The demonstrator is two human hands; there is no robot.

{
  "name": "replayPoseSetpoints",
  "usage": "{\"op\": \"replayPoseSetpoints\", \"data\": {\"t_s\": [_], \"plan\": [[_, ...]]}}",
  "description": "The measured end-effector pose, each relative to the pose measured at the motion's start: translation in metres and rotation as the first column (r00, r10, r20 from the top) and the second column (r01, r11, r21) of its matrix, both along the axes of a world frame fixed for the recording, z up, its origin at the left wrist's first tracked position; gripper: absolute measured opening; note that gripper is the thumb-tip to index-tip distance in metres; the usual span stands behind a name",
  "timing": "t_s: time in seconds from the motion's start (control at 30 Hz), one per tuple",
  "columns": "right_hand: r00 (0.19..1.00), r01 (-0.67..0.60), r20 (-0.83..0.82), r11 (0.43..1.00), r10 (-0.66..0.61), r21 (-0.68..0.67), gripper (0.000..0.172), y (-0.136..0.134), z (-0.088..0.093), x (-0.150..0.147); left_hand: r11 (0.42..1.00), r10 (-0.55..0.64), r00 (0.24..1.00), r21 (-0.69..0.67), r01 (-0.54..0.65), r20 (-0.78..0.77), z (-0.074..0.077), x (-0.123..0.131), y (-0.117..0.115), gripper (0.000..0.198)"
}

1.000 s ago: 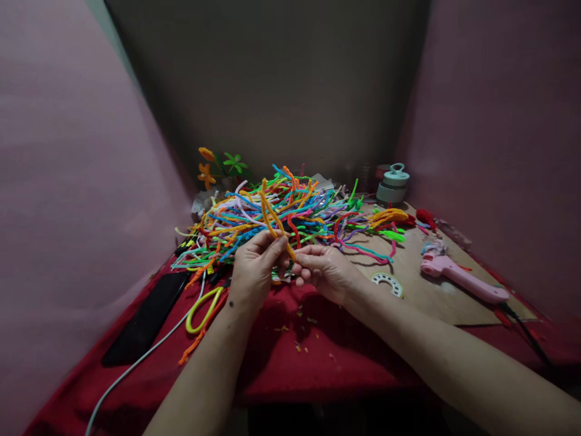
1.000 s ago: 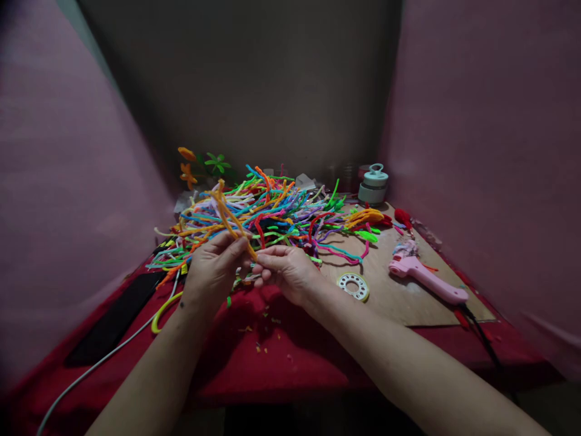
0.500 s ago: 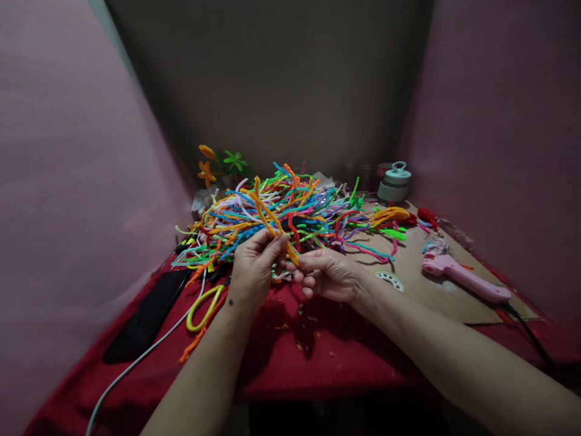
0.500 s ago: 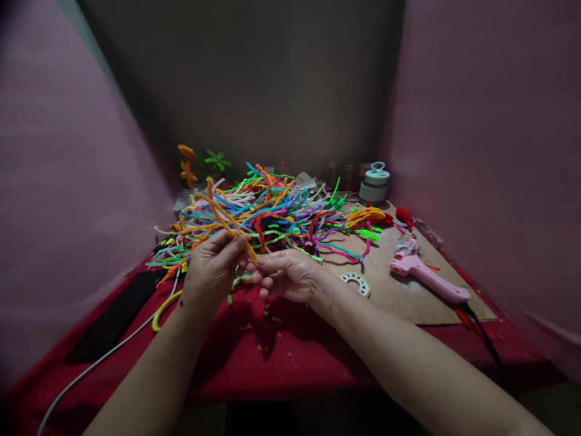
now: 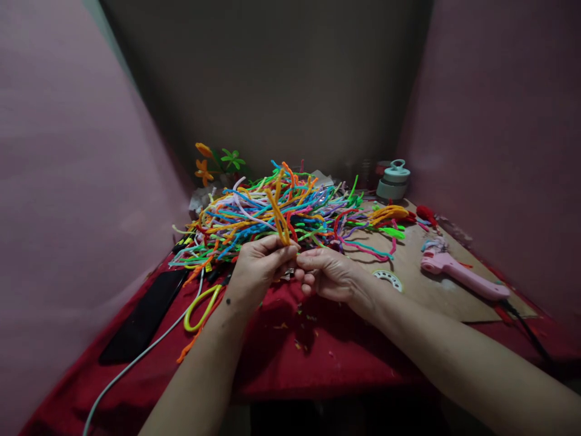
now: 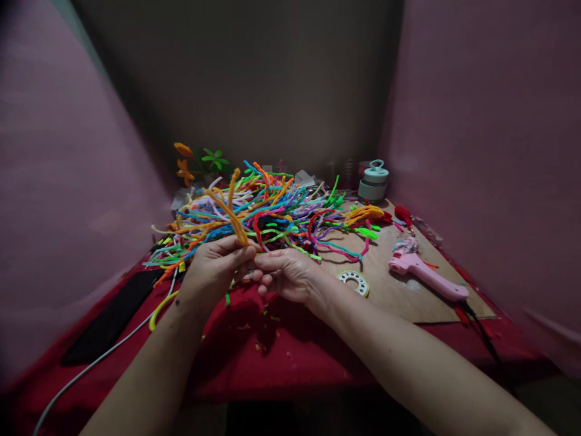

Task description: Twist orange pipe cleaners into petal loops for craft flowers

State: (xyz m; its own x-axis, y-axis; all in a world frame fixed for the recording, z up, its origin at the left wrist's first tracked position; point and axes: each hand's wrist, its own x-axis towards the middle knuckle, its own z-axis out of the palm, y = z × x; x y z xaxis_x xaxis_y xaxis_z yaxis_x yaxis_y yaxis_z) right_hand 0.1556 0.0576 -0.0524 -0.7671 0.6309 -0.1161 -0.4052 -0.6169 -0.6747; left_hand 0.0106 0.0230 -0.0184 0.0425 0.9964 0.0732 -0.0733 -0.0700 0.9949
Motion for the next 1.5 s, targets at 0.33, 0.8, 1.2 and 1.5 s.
{"op": "replayPoseSetpoints", "data": {"t_s": [0.33,0.8,1.2,1.5], "plan": [[0.992,-0.093,-0.094,0.983,0.079,-0.156,0.003,-0.009,0.006,-0.001,0.996,-0.057,0.987,-0.062,0.067,0.149,0.001,0.0,0.0,0.016],[0.991,0.11,0.046,0.965,-0.125,0.239,0.022,-0.007,0.005,-0.003,0.999,0.038,0.986,0.014,-0.041,0.163,0.0,0.005,0.0,0.016],[0.886,0.269,0.181,0.792,-0.427,0.549,0.018,-0.015,0.013,-0.006,0.972,0.202,0.974,0.097,-0.212,0.103,-0.002,0.008,0.001,0.015],[0.883,0.269,0.194,0.8,-0.427,0.537,0.019,-0.016,0.015,-0.006,0.988,0.132,0.985,0.061,-0.139,0.108,-0.001,0.007,0.002,0.015]]}}
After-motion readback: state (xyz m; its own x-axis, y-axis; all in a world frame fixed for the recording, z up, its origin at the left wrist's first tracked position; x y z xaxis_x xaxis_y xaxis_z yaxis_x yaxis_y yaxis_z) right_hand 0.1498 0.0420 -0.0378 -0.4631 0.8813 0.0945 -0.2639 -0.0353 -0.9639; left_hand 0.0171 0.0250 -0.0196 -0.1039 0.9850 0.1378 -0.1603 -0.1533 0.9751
